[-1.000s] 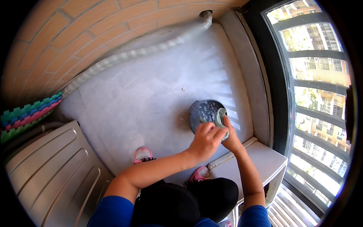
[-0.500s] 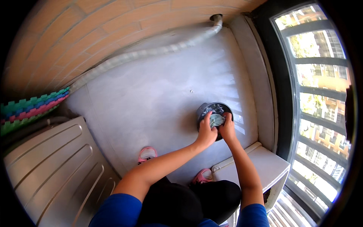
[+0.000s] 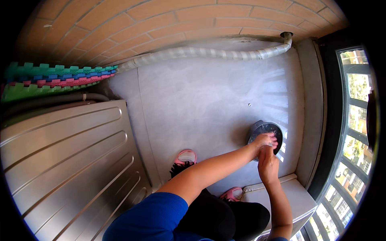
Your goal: The person kneels on a balcony floor and uses a wet cloth to wipe a long, insulated pipe running along the wall. They repeatedly dip the cloth into a bucket of water to clean the pipe's surface.
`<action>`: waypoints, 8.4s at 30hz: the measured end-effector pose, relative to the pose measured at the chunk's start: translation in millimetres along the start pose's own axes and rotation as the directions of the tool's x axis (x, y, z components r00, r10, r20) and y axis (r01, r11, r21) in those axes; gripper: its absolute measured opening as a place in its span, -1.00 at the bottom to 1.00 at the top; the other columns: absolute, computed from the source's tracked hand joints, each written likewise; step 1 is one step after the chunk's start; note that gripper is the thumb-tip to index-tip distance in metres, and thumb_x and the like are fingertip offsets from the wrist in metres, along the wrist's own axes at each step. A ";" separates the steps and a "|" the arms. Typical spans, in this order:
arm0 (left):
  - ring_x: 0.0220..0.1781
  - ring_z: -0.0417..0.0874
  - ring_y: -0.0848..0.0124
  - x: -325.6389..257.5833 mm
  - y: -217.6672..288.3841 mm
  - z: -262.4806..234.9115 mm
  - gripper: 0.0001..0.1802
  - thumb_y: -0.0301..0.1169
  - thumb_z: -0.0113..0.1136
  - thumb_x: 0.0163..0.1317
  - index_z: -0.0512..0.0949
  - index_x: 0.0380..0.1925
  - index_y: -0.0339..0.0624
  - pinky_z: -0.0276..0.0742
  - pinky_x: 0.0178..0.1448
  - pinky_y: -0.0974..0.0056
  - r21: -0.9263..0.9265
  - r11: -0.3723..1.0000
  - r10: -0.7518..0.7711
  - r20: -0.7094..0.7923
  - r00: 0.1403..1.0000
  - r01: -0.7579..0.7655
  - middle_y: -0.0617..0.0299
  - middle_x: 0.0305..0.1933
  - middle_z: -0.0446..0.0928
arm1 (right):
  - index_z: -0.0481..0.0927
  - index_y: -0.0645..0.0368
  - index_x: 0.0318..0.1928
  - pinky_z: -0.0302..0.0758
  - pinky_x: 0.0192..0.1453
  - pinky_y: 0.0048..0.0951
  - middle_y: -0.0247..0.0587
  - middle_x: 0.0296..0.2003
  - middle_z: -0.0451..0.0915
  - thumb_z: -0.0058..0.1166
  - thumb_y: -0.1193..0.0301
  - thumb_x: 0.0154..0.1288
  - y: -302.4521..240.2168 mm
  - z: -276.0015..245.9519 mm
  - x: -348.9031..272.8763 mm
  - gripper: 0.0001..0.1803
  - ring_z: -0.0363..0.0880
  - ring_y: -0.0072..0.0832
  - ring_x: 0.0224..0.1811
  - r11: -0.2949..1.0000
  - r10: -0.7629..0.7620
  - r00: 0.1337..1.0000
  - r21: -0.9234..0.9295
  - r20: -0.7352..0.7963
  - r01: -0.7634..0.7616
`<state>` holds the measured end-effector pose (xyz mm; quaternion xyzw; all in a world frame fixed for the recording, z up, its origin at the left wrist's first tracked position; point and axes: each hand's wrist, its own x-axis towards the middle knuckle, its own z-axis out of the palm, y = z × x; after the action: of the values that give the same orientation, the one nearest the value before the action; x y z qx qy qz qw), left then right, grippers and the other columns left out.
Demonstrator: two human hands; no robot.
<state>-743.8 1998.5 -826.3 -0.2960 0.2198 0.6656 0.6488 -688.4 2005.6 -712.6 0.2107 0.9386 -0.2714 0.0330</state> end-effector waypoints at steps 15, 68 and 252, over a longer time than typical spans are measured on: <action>-0.05 0.33 -0.18 -62.7 -10.7 6.0 -0.40 -0.62 0.00 -0.07 0.15 0.07 -0.35 0.34 0.01 0.06 0.913 0.004 0.503 0.350 0.790 -0.407 -0.24 -0.08 0.24 | 0.30 0.26 -0.24 0.36 -0.24 -0.07 0.12 -0.38 0.49 -0.12 0.43 0.14 100.8 51.7 9.8 -0.80 0.44 0.04 -0.27 0.977 0.023 0.995 -0.214 0.101 -0.001; -0.51 0.52 -0.07 -75.2 16.8 56.4 -0.42 -0.08 -0.18 0.13 0.47 -0.77 -0.40 0.46 -0.33 0.01 0.963 -0.138 0.433 0.270 0.860 -0.233 -0.22 -0.64 0.44 | 0.47 0.18 -0.62 0.45 -0.49 -0.25 -0.05 -0.65 0.52 0.04 0.34 -0.09 58.9 -17.4 12.9 -0.83 0.53 -0.10 -0.55 0.924 0.155 0.986 -0.362 0.069 -0.119; -0.54 0.48 0.46 -238.8 251.5 -191.7 -0.79 -0.57 0.12 0.00 0.47 -0.30 -0.22 0.43 -0.46 0.39 0.992 -0.115 0.993 0.115 0.000 0.054 0.18 -0.30 0.48 | 0.46 0.20 -0.27 0.48 -0.30 -0.32 -0.07 -0.31 0.46 0.05 0.53 0.02 -112.4 119.3 158.6 -0.80 0.48 -0.18 -0.31 0.914 -0.130 0.985 0.400 0.111 0.076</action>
<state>-977.0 1678.1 -826.6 0.0063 0.9269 0.3753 0.0064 -885.3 1917.2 -786.3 0.1443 0.8702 -0.4695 0.0390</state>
